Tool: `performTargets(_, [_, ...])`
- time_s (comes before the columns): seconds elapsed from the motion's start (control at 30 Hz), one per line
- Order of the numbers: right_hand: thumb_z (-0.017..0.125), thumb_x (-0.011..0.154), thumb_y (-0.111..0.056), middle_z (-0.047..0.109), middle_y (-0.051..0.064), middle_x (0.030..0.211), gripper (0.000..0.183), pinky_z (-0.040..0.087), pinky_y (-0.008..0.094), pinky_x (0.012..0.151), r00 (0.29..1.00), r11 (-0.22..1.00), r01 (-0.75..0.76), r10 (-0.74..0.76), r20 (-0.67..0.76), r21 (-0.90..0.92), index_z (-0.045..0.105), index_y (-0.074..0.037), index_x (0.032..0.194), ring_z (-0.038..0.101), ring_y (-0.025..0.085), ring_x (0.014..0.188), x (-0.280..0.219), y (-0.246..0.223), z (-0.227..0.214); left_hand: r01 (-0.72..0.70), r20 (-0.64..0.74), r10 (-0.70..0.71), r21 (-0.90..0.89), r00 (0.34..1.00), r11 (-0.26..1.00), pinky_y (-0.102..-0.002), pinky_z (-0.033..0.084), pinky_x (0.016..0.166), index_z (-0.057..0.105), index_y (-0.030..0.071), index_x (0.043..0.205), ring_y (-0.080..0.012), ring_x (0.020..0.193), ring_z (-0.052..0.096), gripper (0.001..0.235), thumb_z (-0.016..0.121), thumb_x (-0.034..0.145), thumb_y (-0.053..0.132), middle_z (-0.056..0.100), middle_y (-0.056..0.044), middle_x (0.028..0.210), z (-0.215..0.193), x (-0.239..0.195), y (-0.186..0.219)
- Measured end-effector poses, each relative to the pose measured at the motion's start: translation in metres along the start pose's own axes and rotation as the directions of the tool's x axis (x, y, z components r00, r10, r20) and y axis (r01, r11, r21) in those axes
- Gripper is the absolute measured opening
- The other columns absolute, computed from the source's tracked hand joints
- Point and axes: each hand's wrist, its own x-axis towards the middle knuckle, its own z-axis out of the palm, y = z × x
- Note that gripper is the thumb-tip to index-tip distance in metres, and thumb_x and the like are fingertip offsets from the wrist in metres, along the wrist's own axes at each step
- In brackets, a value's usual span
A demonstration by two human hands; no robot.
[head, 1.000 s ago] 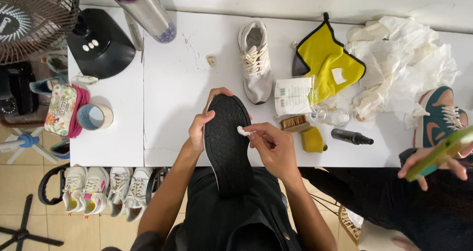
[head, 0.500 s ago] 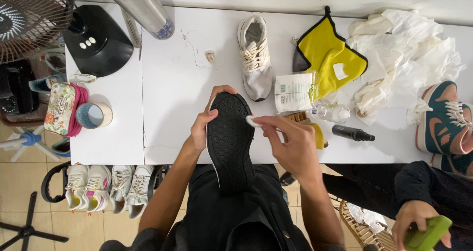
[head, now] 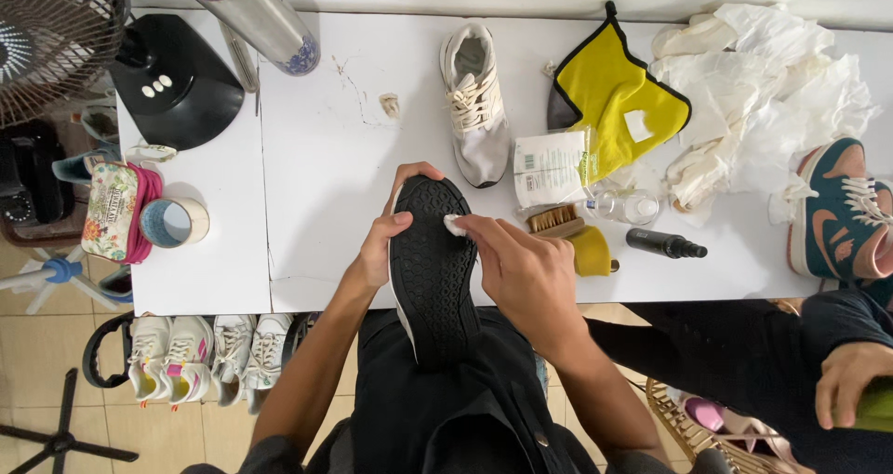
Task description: The person cleans the sole of a white sneaker using a cotton swab to remove dirt from the treads. They then apply a liquid from a spray bottle onto a yellow sponge and scrub the shoe's sole with it.
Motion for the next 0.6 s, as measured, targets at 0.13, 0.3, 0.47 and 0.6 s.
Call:
performTargets(0.13, [0.062,0.112,-0.019,0.077,-0.003,0.079,0.019,0.052,0.032,0.047,1.0,1.0,-0.017,0.017,0.004,-0.003,0.081,-0.022,0.114,0.068,0.024,0.048,0.003,0.001,0.0,-0.012,-0.008,0.012,-0.015,1.0,1.0,-0.032,0.057,0.088,0.046,0.002,0.145,-0.0189,0.102,0.07,0.063,0.059,0.099,0.042,0.068,-0.017,0.114,-0.002,0.001,-0.001])
performTargets(0.3, [0.064,0.111,-0.015,0.075,-0.002,0.075,0.018,0.047,0.026,0.043,1.0,0.998,-0.024,0.023,0.017,0.066,0.081,-0.02,0.115,0.058,0.018,0.039,0.0,0.004,0.003,-0.008,-0.007,0.008,0.015,1.0,1.0,-0.032,0.056,0.086,0.045,0.002,0.146,-0.0196,0.099,0.069,0.063,0.056,0.098,0.041,0.067,-0.017,0.11,-0.01,-0.003,-0.007])
performTargets(0.47, [0.065,0.11,-0.015,0.077,-0.002,0.075,0.018,0.046,0.028,0.043,0.999,0.995,-0.043,0.041,0.022,0.094,0.081,-0.02,0.115,0.058,0.019,0.039,0.002,0.004,0.007,-0.017,-0.015,0.017,0.026,1.0,1.0,-0.031,0.055,0.085,0.045,0.003,0.146,-0.0187,0.099,0.068,0.063,0.056,0.097,0.042,0.066,-0.016,0.109,-0.012,-0.003,-0.01])
performTargets(0.6, [0.066,0.11,-0.013,0.074,0.0,0.071,0.018,0.043,0.026,0.041,0.999,0.993,-0.048,0.045,0.03,0.112,0.081,-0.019,0.114,0.052,0.016,0.036,0.002,0.006,0.007,-0.023,-0.02,0.023,0.016,1.0,1.0,-0.031,0.054,0.088,0.045,0.002,0.146,-0.0188,0.1,0.068,0.062,0.055,0.099,0.041,0.067,-0.016,0.111,-0.009,-0.002,-0.012])
